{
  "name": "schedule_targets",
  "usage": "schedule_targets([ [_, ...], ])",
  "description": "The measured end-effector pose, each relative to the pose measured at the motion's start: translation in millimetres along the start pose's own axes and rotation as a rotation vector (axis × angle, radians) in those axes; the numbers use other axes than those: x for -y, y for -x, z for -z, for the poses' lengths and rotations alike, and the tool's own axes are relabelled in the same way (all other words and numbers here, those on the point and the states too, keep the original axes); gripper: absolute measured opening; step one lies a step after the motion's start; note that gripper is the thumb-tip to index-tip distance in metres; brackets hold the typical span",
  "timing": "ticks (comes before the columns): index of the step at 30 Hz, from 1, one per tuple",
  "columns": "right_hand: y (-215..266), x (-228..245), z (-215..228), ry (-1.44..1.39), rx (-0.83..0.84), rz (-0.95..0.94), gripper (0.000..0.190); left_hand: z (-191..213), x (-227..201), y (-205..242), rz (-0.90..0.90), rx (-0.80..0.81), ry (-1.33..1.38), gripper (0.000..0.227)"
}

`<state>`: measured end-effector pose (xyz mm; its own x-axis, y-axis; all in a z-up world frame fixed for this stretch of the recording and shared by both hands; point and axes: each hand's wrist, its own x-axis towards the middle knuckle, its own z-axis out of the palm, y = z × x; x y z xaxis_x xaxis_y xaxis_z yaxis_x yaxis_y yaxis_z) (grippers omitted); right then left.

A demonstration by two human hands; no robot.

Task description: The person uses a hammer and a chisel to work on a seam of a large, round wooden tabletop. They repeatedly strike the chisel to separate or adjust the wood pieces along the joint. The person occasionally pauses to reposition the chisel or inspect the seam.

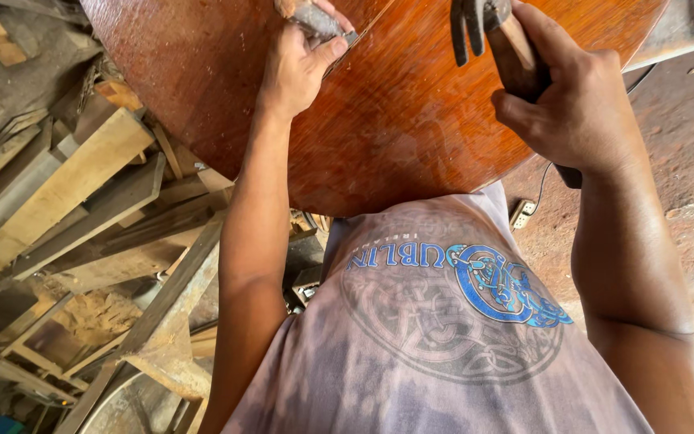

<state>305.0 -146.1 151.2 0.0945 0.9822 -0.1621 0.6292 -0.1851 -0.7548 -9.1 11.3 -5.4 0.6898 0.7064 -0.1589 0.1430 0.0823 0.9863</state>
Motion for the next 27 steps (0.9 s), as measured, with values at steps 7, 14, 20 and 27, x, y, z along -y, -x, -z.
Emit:
schedule_targets([
  [7, 2.5, -0.6, 4.7, 0.079, -0.026, 0.052, 0.066, -4.3, -11.1, -2.5, -0.062, 0.011, -0.059, 0.023],
  [14, -4.0, 18.7, 28.4, 0.09, -0.108, 0.101, 0.033, -9.9, -7.5, -0.3, -0.19, -0.003, -0.276, 0.024],
  [20, -31.9, 57.5, -23.9, 0.153, -0.108, 0.306, 0.053, -12.7, -1.0, 2.0, -0.044, 0.017, -0.368, 0.014],
  [27, -40.3, 73.6, -12.5, 0.352, 0.006, 0.341, 0.056, -24.3, -23.0, -0.4, -0.237, -0.068, -0.22, 0.025],
])
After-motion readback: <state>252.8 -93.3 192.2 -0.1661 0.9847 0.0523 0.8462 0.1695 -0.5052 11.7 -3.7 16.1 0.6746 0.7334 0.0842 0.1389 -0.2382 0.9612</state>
